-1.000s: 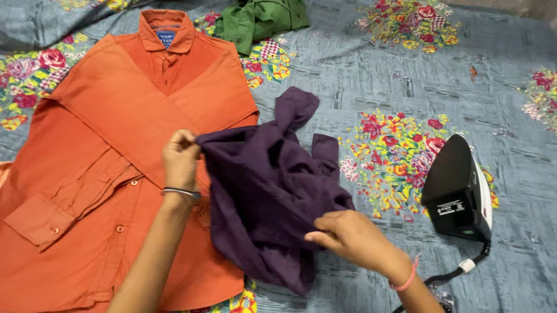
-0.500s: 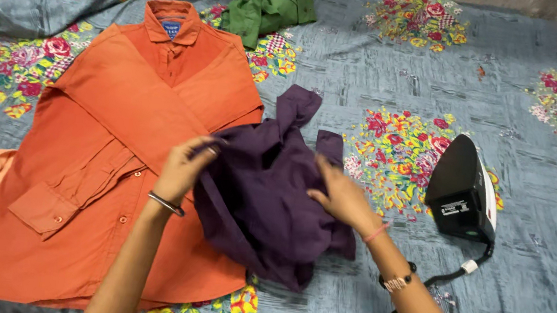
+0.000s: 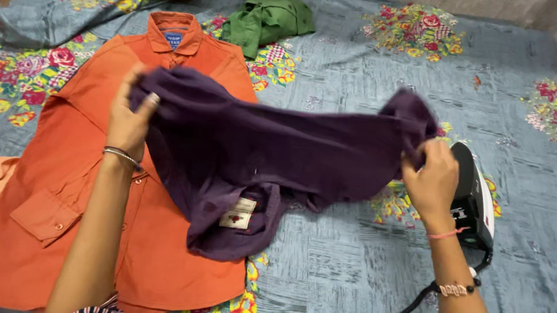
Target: The person irons an orange long-sleeved shirt laid out on a bed, smoothing the collar, sleeves, and body with a handheld iron. After finishing the orange shirt, the person picks up a purple shirt, lays it flat, and begins ironing it in the same manner.
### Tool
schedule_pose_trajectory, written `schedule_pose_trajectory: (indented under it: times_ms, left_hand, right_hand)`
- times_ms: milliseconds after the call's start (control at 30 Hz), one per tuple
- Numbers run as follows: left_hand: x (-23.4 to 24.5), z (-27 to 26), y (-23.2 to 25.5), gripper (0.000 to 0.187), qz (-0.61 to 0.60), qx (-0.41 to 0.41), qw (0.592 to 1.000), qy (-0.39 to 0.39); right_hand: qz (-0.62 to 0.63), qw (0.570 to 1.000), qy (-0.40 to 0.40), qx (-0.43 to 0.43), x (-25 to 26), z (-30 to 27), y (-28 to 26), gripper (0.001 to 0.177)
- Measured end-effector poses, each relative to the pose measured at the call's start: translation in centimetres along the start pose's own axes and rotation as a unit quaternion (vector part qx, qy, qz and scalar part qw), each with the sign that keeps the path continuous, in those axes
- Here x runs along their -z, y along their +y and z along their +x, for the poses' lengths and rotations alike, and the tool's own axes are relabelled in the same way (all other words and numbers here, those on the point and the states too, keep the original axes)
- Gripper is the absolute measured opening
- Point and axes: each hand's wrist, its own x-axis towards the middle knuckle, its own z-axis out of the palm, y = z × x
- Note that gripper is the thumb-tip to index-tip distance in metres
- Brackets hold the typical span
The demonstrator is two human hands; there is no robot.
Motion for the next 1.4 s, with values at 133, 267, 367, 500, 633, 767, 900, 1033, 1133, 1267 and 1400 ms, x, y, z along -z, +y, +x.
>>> schedule_pose_trajectory:
  times_ms: [133, 267, 367, 500, 633, 767, 900, 1033, 1133, 1267, 1400]
  left_hand:
    - [0.2, -2.4, -3.2, 0.076, 0.129, 0.174, 0.967, -0.135]
    - [0.2, -4.6, -3.8, 0.114, 0.303, 0.055, 0.884, -0.353]
    - [-2.2, -7.0, -2.7, 0.128, 0.436, 0.027, 0.788, -0.434]
    - [-4.1, -8.4, -2.0, 0.077, 0.575, 0.081, 0.686, -0.438]
    - [-5.7, -6.0, -2.6, 0.015, 0.593, -0.053, 0.729, -0.336]
    - [-10.7, 0.4, -0.2, 0.025, 0.493, -0.171, 0.837, -0.167]
    - [-21.1, 3.0, 2.9, 0.029, 0.247, -0.251, 0.904, -0.242]
    - [-24.5, 1.2, 2.9, 0.045, 0.091, -0.268, 0.862, -0.42]
    - [-19.4, 0.1, 0.0, 0.034, 0.155, -0.093, 0.923, -0.341]
    - [-10.4, -1.8, -2.0, 0.042, 0.483, 0.115, 0.809, -0.313]
    - [-7.5, -5.2, 0.2, 0.059, 0.419, 0.371, 0.695, -0.452]
  right_hand:
    - [0.061, 0.993, -0.089, 0.043, -1.0, -2.3, 1.4, 0.035]
    - [0.168, 0.968, -0.151, 0.109, -2.7, -1.9, -0.9, 0.087]
    - [0.155, 0.953, -0.184, 0.184, -5.8, -0.5, -3.6, 0.125]
    - [0.187, 0.91, -0.296, 0.222, -10.0, -0.3, -6.7, 0.111]
    - [0.011, 0.924, -0.38, 0.041, -9.5, -1.3, -7.4, 0.06]
    - [0.161, 0.895, -0.414, 0.049, -5.9, -3.3, -7.1, 0.048]
    - [0.141, 0.763, -0.625, 0.087, -2.0, -7.4, -10.2, 0.064]
    - [0.198, 0.767, -0.591, 0.154, -0.6, -4.0, -7.9, 0.054]
    - [0.296, 0.816, -0.487, -0.094, -2.1, 0.3, -2.8, 0.042]
    - [0.114, 0.973, -0.186, -0.073, -9.8, 4.3, 2.6, 0.034]
    - [0.212, 0.96, -0.183, -0.004, -19.9, 7.1, 0.9, 0.05]
